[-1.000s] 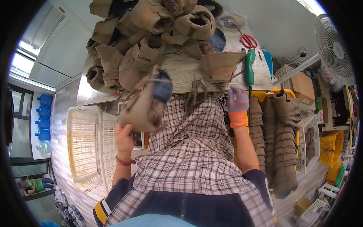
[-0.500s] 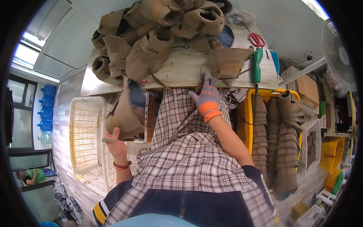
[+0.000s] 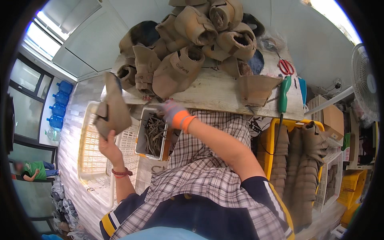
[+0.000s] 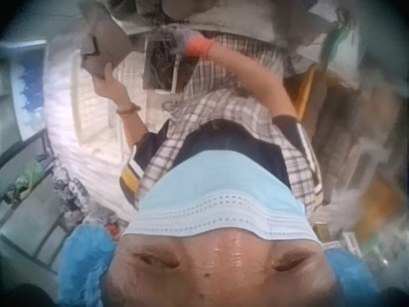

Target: The person repeatedly picks up beige shoe uppers from a pile on a table and uses a green handheld rotary tool to trim the edges. After trimming each upper, the person places it into a yellow bin. The process continues with multiple shoe uppers throughout the clip.

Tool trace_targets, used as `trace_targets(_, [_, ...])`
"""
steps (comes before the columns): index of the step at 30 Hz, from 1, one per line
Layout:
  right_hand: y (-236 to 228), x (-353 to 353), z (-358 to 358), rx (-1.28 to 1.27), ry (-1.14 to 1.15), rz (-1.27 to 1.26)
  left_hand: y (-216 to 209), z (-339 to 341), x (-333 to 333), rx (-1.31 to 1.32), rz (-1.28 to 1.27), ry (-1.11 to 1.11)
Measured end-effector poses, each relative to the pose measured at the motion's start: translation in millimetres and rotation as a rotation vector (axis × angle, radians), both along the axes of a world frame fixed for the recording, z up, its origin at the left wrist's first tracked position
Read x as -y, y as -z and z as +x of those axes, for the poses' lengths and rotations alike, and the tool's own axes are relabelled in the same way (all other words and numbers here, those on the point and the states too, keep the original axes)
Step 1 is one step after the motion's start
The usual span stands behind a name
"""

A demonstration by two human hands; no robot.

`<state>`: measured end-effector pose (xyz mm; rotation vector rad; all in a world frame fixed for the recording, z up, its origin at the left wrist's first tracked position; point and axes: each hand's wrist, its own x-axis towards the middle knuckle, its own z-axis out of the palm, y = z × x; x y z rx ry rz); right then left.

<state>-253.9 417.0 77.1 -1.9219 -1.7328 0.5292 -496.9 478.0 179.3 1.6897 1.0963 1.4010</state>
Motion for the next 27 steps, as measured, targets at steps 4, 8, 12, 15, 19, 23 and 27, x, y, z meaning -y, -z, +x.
trace_targets(4, [-59.1,21.1,-39.5,-0.127,-0.133,0.107,-43.1,28.8,-66.9,0.126,0.209,0.083])
trace_targets(8, [-22.3,51.9,-5.0,0.010,0.013,0.339,-77.6,123.2,-159.9,0.064,0.440,0.224])
trace_targets(12, [-38.9,108.4,15.3,-0.114,0.308,0.487,-65.5,221.1,-272.1,-0.353,0.642,0.183])
trace_targets(15, [-24.7,152.4,38.3,-0.301,0.514,0.445,-39.8,268.1,-306.1,-0.786,0.633,0.315])
trace_targets(19, [26.8,239.7,69.6,-0.732,0.977,0.522,-28.8,288.4,-240.3,-0.667,0.807,0.183])
trace_targets(23, [43.5,274.3,103.5,-1.043,1.318,0.929,-17.6,284.5,-68.8,-0.262,0.786,0.479])
trace_targets(27, [11.9,261.2,118.2,-0.965,1.434,0.903,51.1,304.3,75.7,-0.276,0.688,0.967])
